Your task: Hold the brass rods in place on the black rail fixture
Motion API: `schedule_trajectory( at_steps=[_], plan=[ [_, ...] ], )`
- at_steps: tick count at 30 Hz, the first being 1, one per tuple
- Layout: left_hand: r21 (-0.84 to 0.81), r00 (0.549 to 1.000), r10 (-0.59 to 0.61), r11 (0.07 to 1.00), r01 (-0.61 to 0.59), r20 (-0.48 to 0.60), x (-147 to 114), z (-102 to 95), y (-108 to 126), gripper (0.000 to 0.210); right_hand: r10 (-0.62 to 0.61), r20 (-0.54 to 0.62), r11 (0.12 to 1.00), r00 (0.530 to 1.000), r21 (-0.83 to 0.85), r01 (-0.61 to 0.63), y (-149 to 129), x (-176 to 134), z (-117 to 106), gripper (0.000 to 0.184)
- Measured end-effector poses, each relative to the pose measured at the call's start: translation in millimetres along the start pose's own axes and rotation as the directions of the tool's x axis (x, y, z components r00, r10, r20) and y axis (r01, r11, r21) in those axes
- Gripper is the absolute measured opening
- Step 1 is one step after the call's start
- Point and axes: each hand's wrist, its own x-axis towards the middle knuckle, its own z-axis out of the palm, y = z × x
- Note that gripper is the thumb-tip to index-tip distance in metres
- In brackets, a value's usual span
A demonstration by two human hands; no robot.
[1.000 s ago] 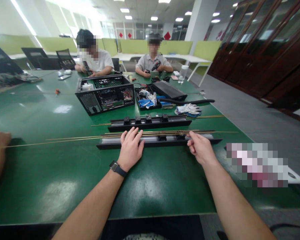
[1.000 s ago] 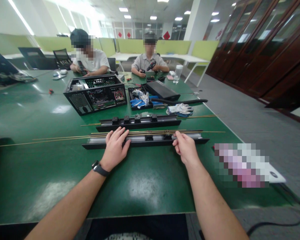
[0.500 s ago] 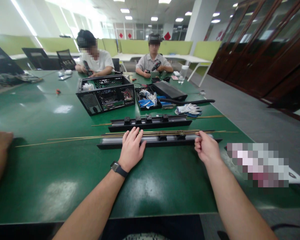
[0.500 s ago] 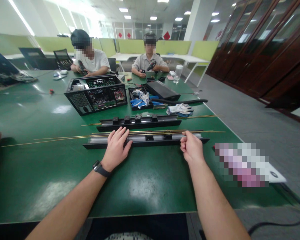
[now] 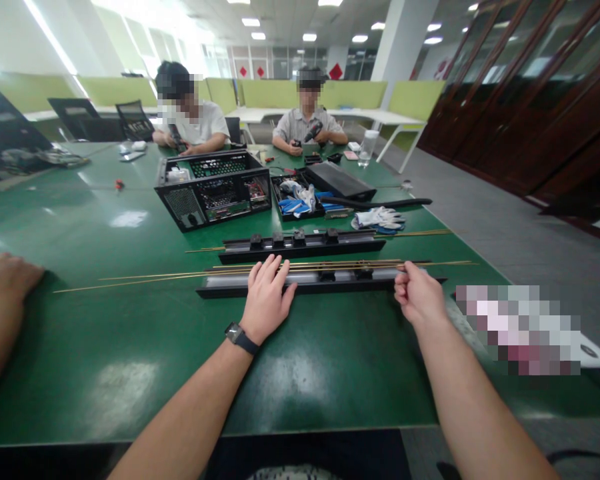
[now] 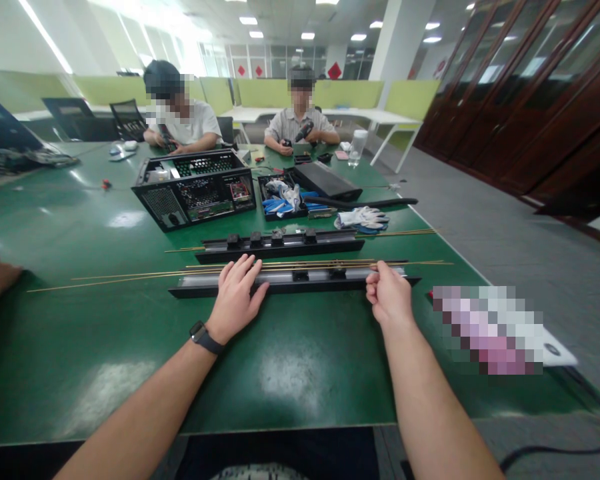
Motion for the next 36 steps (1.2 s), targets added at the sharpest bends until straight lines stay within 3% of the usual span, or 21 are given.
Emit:
schedule_trajectory(
  at_steps=[8,16,24,26,32,36],
  plan=[
    [-0.001,1.000,0.005,1.000,-0.005,-0.001,-0.7,1.2,-1.3,0.047,0.018,0.213,0.997,0.977,-0.075,-0.002,5.6,-6.5,4.1,0.035],
    [0.004,1.000,0.001,1.000,-0.001,0.010,-0.3,-0.2,0.0,0.048,0.005,0.021,1.000,1.000,-0.008,-0.005,-2.3,-1.7,-0.1,0.022],
    [-0.022,1.000,-0.010,1.000,0.010,0.017,0.2,-0.7,0.4,0.048,0.009,0.214,0.997,0.977,-0.079,0.008,4.3,-7.0,3.5,0.033],
    [-0.017,1.000,-0.011,1.000,0.012,0.016,0.3,-0.7,0.5,0.048,0.001,0.202,0.998,0.979,-0.062,0.012,4.0,-5.9,2.5,0.032],
    [-0.018,1.000,-0.008,1.000,0.008,0.012,-0.1,-0.4,0.2,0.048,-0.006,0.023,1.000,1.000,-0.009,0.006,-2.6,-0.1,-1.9,0.026],
    [-0.024,1.000,-0.011,1.000,0.011,0.016,-0.2,-0.6,0.3,0.049,0.001,0.046,0.999,0.999,-0.037,0.001,-1.8,-2.5,0.6,0.027]
  ],
)
